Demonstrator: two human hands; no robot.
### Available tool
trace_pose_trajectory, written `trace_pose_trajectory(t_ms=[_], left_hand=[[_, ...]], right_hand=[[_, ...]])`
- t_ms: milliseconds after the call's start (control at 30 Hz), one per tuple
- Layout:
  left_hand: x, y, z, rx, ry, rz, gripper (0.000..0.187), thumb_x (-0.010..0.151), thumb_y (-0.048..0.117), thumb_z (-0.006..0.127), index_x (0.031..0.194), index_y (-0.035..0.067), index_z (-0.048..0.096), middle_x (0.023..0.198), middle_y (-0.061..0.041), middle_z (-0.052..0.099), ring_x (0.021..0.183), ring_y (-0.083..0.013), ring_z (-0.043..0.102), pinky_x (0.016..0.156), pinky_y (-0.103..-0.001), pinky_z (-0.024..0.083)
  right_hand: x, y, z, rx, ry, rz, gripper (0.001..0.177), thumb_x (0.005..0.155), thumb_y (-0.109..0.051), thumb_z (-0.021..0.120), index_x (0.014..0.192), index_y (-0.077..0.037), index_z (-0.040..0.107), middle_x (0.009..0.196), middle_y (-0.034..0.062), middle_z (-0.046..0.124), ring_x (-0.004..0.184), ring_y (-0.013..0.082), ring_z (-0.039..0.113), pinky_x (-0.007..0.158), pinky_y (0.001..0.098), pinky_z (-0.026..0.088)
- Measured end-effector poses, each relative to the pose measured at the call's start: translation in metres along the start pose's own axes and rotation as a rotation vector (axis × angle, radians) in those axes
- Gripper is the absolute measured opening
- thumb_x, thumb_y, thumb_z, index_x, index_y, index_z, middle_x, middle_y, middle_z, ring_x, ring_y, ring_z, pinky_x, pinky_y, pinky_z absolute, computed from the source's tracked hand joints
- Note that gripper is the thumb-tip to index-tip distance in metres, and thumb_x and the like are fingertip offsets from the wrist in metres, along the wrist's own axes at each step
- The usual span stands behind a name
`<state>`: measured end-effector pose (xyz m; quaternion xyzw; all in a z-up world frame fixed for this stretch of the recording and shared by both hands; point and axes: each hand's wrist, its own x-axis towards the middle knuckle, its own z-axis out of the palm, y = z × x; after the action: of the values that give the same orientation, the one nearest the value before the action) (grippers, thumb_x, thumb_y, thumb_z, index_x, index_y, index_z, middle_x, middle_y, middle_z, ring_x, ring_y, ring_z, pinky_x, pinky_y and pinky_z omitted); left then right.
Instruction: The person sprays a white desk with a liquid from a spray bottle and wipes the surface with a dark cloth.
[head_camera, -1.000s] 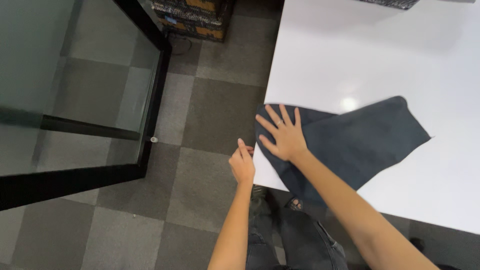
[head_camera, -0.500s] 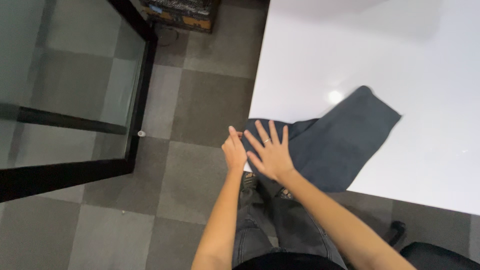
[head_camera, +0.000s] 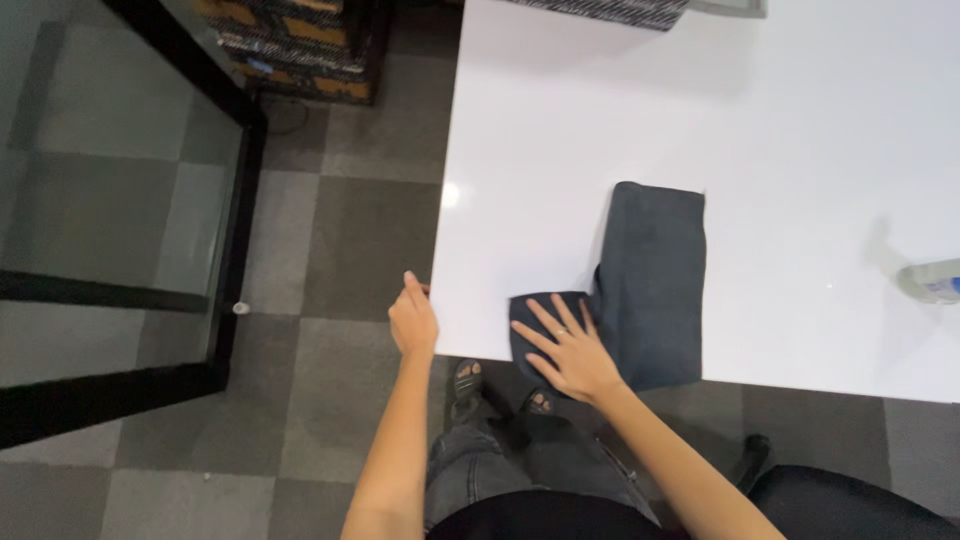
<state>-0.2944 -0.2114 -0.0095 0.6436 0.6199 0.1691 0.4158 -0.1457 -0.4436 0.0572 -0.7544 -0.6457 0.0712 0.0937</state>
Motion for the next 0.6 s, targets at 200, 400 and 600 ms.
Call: trace_pose_trajectory(t_ms=[200, 400, 600], left_hand=[[0.005, 0.01, -0.004, 0.143, 0.031, 0.252, 0.054, 0.109, 0.041, 0.033, 0.126, 0.002, 0.065, 0.126, -0.017, 0.068, 0.127, -0.0373, 0.056, 0.1, -0.049, 0.048], [0.016, 0.042, 0.007, 0.072, -0.059, 0.427, 0.053, 0.107, 0.04, 0.038, 0.145, 0.006, 0.053, 0.145, -0.017, 0.054, 0.136, -0.0361, 0.047, 0.11, -0.047, 0.041], [0.037, 0.067, 0.026, 0.036, -0.12, 0.54, 0.051, 0.108, 0.039, 0.039, 0.149, 0.012, 0.05, 0.154, -0.019, 0.047, 0.142, -0.0376, 0.044, 0.113, -0.046, 0.039]], right_hand=[[-0.035, 0.052, -0.018, 0.021, -0.048, 0.217, 0.057, 0.098, -0.045, 0.051, 0.153, -0.032, 0.043, 0.166, 0.0054, 0.025, 0.153, 0.0407, 0.019, 0.111, 0.0673, 0.027], [-0.028, 0.057, -0.008, 0.004, -0.026, 0.333, 0.058, 0.098, -0.047, 0.051, 0.154, -0.033, 0.04, 0.168, 0.0042, 0.021, 0.154, 0.0396, 0.016, 0.11, 0.0674, 0.028], [-0.006, 0.07, 0.001, -0.056, -0.1, 0.427, 0.061, 0.099, -0.051, 0.048, 0.156, -0.036, 0.033, 0.169, 0.0029, 0.014, 0.154, 0.0371, 0.01, 0.11, 0.0681, 0.026]])
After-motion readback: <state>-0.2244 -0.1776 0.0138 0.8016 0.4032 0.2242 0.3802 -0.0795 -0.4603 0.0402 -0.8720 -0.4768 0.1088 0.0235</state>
